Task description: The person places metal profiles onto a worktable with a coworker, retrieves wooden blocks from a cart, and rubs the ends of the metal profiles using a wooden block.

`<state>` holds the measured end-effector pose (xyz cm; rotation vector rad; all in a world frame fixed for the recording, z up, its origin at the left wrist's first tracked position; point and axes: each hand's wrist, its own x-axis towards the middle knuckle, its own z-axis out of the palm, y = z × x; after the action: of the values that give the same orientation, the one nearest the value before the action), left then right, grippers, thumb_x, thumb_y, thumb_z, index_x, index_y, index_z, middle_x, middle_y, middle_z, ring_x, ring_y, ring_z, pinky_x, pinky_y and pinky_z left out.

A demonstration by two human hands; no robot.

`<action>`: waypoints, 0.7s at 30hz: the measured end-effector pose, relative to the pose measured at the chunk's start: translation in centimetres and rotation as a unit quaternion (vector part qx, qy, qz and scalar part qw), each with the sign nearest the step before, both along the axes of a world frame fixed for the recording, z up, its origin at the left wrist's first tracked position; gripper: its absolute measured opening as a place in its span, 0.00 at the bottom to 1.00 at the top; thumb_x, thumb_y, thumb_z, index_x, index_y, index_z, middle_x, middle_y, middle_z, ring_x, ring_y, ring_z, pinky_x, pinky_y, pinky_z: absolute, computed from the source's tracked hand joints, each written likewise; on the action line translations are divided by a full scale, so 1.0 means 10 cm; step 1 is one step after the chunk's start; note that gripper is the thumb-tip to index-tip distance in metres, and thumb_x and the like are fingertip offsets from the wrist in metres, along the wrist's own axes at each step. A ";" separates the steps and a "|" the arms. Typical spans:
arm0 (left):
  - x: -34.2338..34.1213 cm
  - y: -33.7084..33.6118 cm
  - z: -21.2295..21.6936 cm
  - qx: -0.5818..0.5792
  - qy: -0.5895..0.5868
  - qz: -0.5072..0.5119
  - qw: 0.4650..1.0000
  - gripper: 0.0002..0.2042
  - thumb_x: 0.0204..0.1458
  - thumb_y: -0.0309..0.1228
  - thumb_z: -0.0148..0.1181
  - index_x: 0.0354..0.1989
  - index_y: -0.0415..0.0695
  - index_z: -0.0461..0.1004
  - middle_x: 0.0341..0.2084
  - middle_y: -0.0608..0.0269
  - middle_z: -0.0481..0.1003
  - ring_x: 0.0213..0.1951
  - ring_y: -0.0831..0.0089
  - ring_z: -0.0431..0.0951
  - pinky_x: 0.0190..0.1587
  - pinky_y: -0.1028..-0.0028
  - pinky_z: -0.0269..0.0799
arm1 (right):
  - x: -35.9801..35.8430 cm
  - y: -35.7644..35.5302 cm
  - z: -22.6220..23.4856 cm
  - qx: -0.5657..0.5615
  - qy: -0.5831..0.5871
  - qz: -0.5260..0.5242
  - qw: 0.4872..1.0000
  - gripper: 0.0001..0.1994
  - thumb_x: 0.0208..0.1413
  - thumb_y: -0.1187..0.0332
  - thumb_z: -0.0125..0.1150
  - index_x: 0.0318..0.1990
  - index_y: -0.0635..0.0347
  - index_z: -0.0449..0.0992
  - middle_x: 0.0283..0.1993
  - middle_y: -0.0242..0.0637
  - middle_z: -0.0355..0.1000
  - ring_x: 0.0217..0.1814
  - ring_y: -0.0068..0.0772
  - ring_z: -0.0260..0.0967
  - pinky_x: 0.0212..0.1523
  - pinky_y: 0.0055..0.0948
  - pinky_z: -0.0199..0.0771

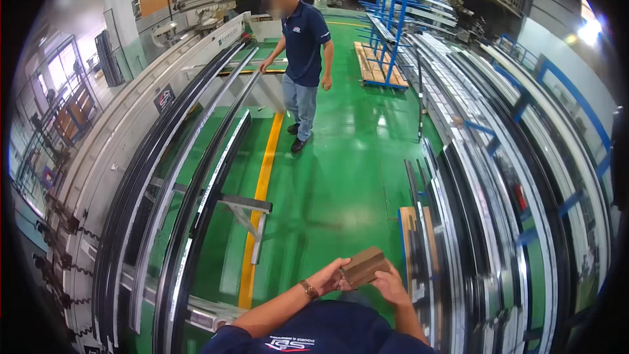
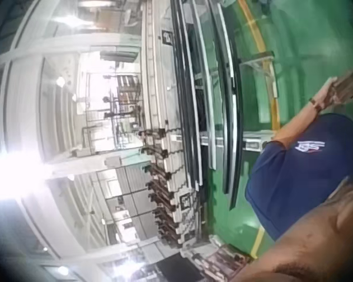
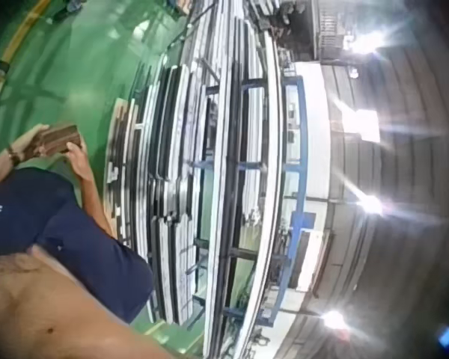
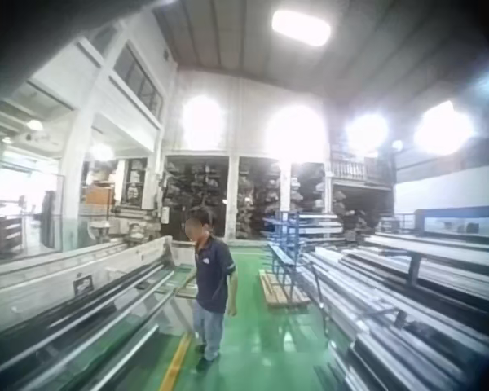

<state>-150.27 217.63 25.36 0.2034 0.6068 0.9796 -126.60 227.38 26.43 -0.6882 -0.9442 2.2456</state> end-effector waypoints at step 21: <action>-2.78 4.24 0.01 -0.090 0.262 0.275 0.920 0.27 0.69 0.56 0.54 0.64 0.47 0.69 0.57 0.60 0.79 0.51 0.69 0.82 0.51 0.67 0.75 | -3.43 5.61 0.25 0.000 -0.049 0.094 0.994 0.27 0.59 0.70 0.66 0.65 0.66 0.67 0.57 0.45 0.76 0.60 0.46 0.76 0.61 0.54 0.79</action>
<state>-178.12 260.04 25.49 0.1298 1.2902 1.4154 -160.94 283.51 28.89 -0.7440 -1.0966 2.3926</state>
